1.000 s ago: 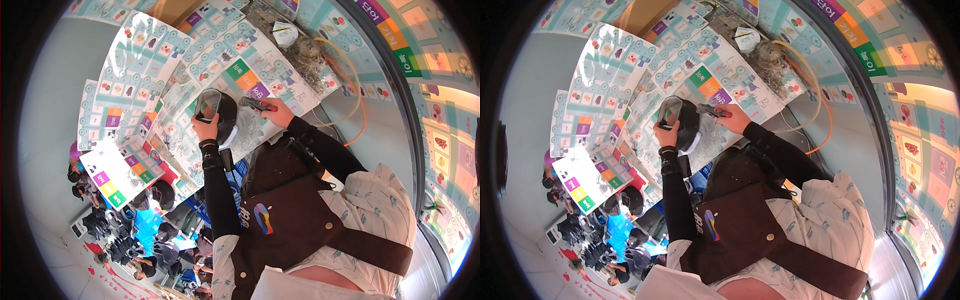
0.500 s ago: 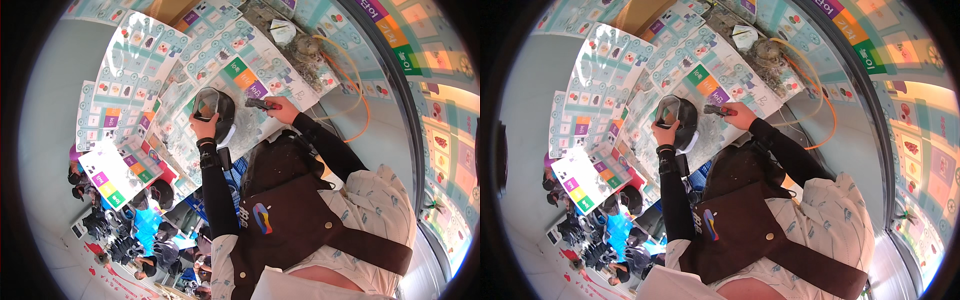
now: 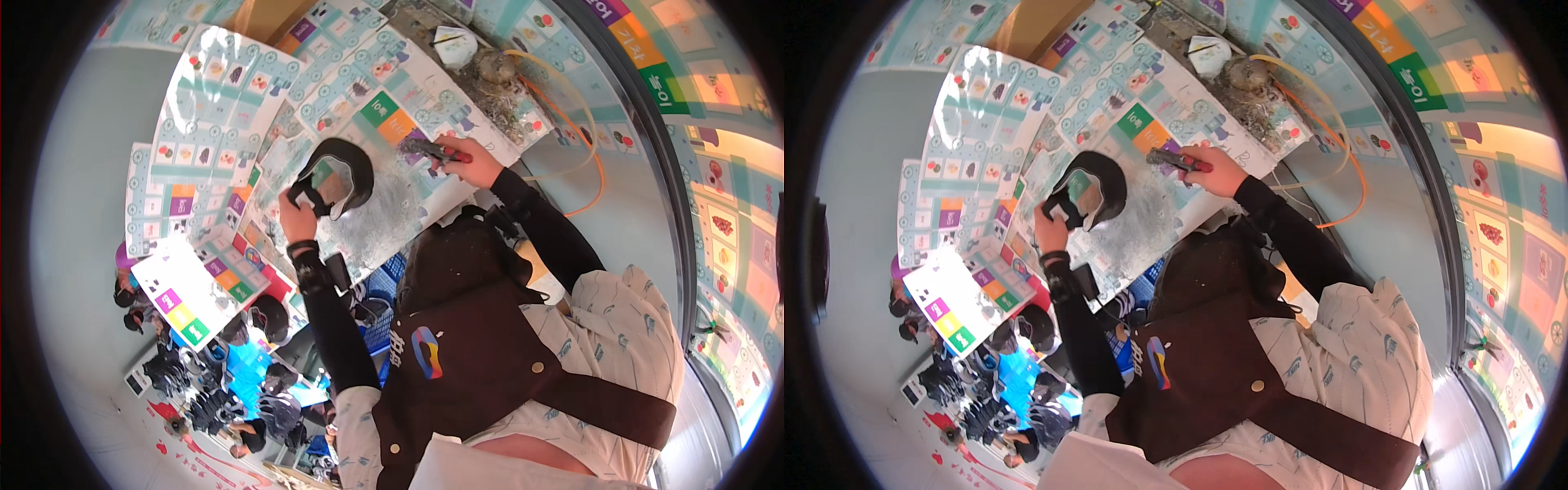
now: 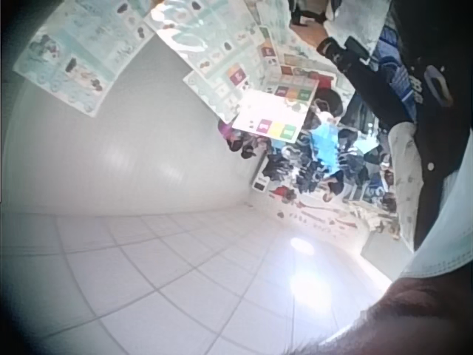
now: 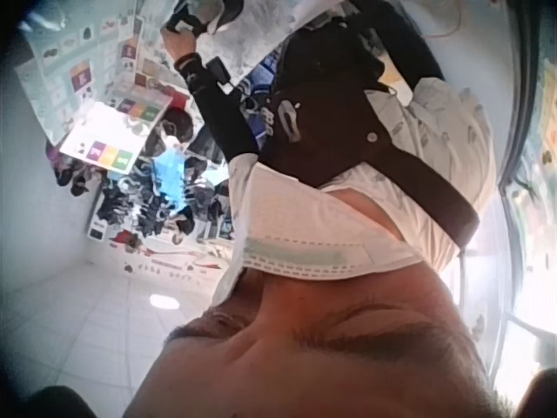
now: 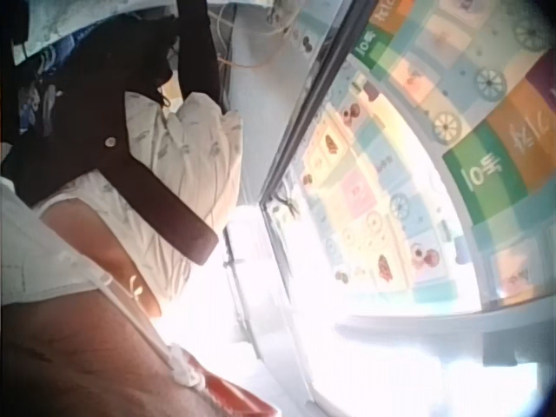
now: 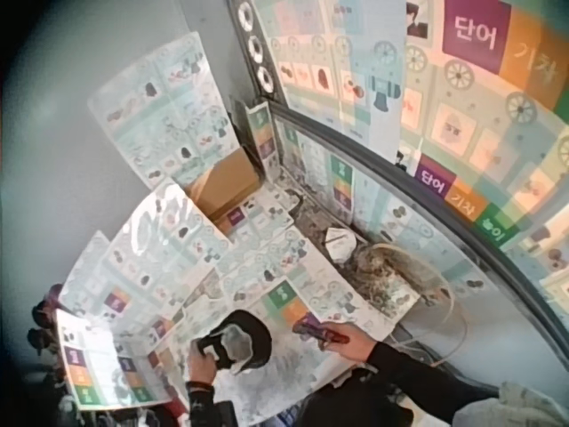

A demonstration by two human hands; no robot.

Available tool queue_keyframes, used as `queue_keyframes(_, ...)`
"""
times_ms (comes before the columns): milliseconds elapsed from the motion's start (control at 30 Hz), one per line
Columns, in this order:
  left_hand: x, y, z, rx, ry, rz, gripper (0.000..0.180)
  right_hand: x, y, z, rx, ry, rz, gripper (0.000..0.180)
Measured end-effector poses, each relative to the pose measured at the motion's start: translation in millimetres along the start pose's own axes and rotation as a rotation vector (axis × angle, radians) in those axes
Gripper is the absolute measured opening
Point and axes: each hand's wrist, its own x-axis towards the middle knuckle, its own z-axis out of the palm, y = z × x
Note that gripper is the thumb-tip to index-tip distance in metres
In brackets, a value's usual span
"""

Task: Trimming excess material from internal shoe components using a small hand-held trimming tool.

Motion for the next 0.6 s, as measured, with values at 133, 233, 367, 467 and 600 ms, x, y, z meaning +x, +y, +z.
queue_keyframes(133,31,1,-7,-0.064,-0.255,-0.062,0.045,2,14,5,-0.054,-0.182,-0.117,0.039)
queue_keyframes(233,32,-12,3,-0.079,-0.282,-0.047,0.043,0,2,19,-0.275,-0.329,-0.101,0.024)
queue_keyframes(367,40,-2,13,-0.09,-0.297,-0.043,0.043,-5,18,24,-0.244,-0.004,-0.2,0.022)
queue_keyframes(467,47,-17,14,-0.037,-0.287,-0.04,0.044,-7,19,18,-0.246,-0.132,-0.162,0.023)
queue_keyframes(600,52,-34,15,-0.062,-0.294,-0.001,0.045,-12,19,18,-0.249,-0.204,-0.2,0.022)
